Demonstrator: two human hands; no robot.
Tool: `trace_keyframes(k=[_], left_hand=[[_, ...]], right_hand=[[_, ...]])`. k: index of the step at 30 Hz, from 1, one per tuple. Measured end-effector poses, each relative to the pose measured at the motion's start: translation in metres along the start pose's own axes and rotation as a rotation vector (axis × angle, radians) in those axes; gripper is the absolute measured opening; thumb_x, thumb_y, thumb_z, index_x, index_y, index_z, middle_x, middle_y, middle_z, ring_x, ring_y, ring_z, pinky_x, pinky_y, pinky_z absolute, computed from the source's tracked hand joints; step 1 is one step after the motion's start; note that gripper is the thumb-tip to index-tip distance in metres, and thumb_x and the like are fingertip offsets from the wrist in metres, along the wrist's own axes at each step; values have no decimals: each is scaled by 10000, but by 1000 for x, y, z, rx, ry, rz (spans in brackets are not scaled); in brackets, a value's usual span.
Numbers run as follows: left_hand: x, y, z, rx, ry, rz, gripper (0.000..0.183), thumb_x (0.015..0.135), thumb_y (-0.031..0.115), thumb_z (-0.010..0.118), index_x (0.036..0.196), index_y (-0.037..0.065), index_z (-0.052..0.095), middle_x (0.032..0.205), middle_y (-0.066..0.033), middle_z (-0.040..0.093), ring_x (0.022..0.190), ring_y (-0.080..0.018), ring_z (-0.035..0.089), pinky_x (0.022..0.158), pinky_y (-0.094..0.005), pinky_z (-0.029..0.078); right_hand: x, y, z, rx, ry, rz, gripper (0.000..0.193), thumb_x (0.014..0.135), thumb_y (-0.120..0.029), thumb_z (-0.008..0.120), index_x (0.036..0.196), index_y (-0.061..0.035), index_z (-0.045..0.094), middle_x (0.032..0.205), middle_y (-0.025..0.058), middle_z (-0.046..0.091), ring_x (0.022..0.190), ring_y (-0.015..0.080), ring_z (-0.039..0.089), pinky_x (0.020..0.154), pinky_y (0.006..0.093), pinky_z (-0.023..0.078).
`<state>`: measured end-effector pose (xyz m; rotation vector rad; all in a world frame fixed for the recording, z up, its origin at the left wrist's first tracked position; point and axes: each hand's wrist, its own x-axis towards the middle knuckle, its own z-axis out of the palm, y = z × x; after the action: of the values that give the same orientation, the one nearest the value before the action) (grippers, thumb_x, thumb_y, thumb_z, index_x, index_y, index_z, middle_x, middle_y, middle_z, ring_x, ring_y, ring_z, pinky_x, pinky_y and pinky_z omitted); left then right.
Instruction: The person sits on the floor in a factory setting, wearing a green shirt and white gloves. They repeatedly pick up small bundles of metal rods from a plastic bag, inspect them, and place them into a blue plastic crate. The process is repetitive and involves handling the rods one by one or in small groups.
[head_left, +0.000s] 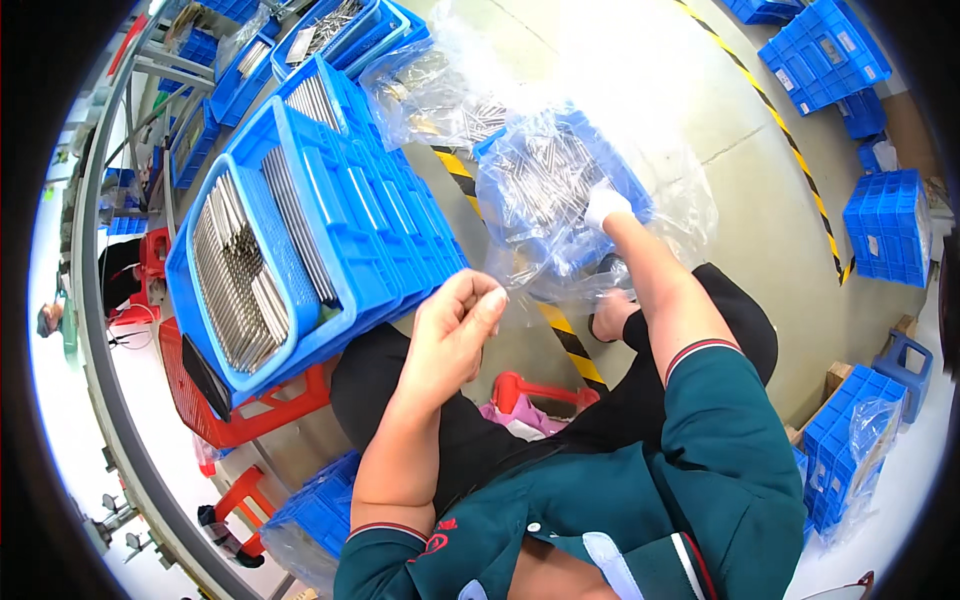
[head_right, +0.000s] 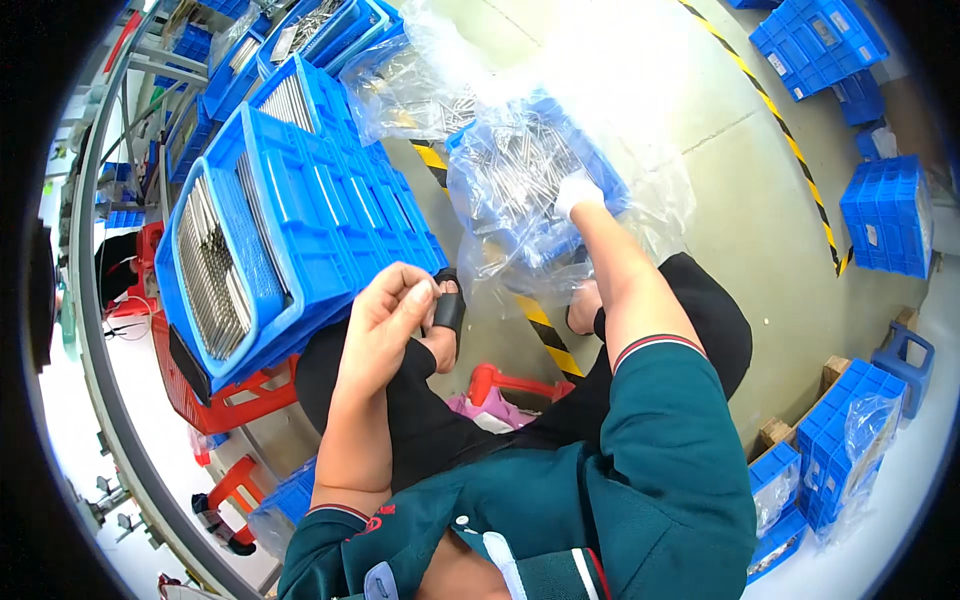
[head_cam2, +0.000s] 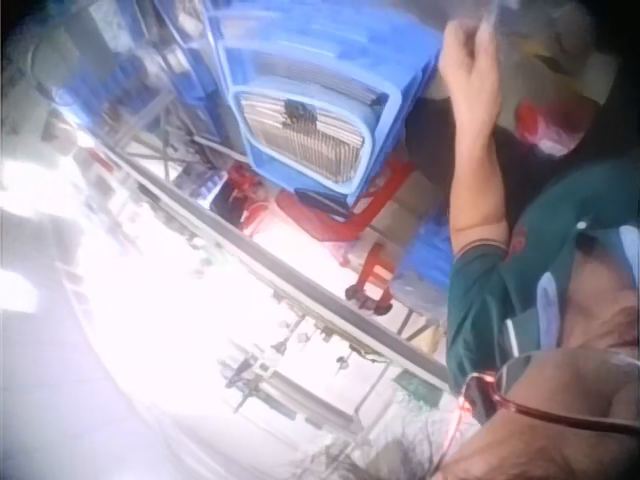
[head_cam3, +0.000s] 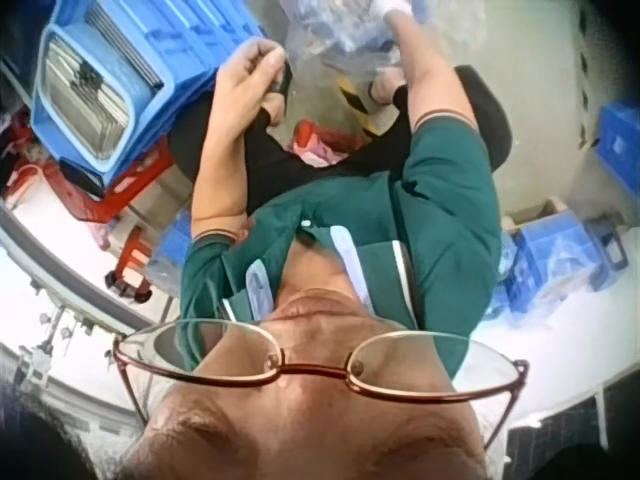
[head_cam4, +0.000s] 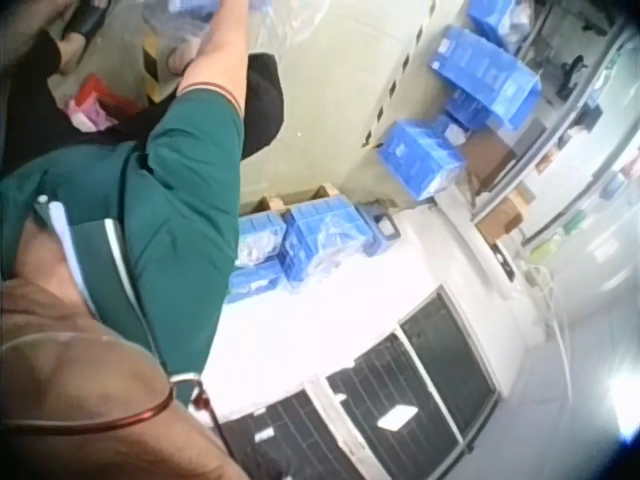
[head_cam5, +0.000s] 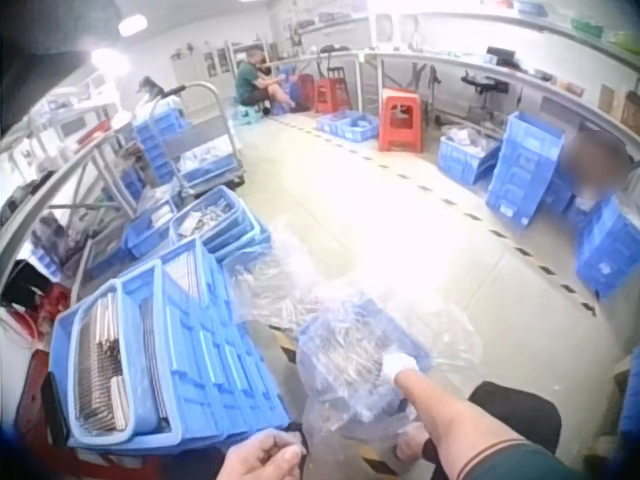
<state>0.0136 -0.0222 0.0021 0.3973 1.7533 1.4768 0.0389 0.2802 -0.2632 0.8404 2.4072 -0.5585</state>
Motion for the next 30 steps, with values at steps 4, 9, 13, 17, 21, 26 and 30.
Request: trace_keyframes(k=[4,9,13,17,21,26,30], left_hand=[[1,-1,0,-46,-29,-60,184,924,187,567,893,6,558,680,12,489,642,-47,450,587,-212,375],[7,11,-6,30,-29,-92,212,920,214,571,902,4,563,711,-9,536,662,-59,468,613,-213,374],[7,12,-9,-41,-12,-105,236,916,220,581,919,-16,568,715,-17,538,652,-63,471,601,-208,374],[9,7,-17,-26,-15,-116,247,912,220,587,920,-26,569,722,-30,542,649,-69,478,593,-209,378],[10,13,-21,-15,-15,-95,215,910,188,579,910,-27,574,726,-39,547,644,-77,486,590,-210,386],[3,14,-30,17,-3,-75,189,906,170,577,901,-19,577,726,-43,549,639,-82,496,576,-215,388],[1,21,-32,52,-51,-50,176,902,163,578,899,-13,579,731,-39,550,640,-79,496,577,-217,386]], right_hand=[[23,-7,33,46,4,97,330,717,-167,571,985,-4,676,1048,216,644,1001,332,627,870,385,497],[57,-19,76,70,180,249,253,743,-193,621,943,-55,690,991,170,671,969,281,650,820,368,521],[70,-39,92,125,293,286,194,797,-175,577,895,-33,667,957,189,667,908,291,663,753,388,532],[85,-36,107,207,429,247,226,793,-176,574,933,-8,633,881,194,667,847,330,665,754,427,519],[93,-31,107,225,316,248,263,796,-233,598,978,-47,631,921,196,664,870,346,658,767,437,515],[93,-26,96,197,172,231,335,808,-311,610,1074,-107,625,1009,181,656,986,341,628,834,454,491],[125,21,119,186,-1,95,430,816,-317,564,1188,-101,592,1151,188,609,1111,367,558,926,442,445]])
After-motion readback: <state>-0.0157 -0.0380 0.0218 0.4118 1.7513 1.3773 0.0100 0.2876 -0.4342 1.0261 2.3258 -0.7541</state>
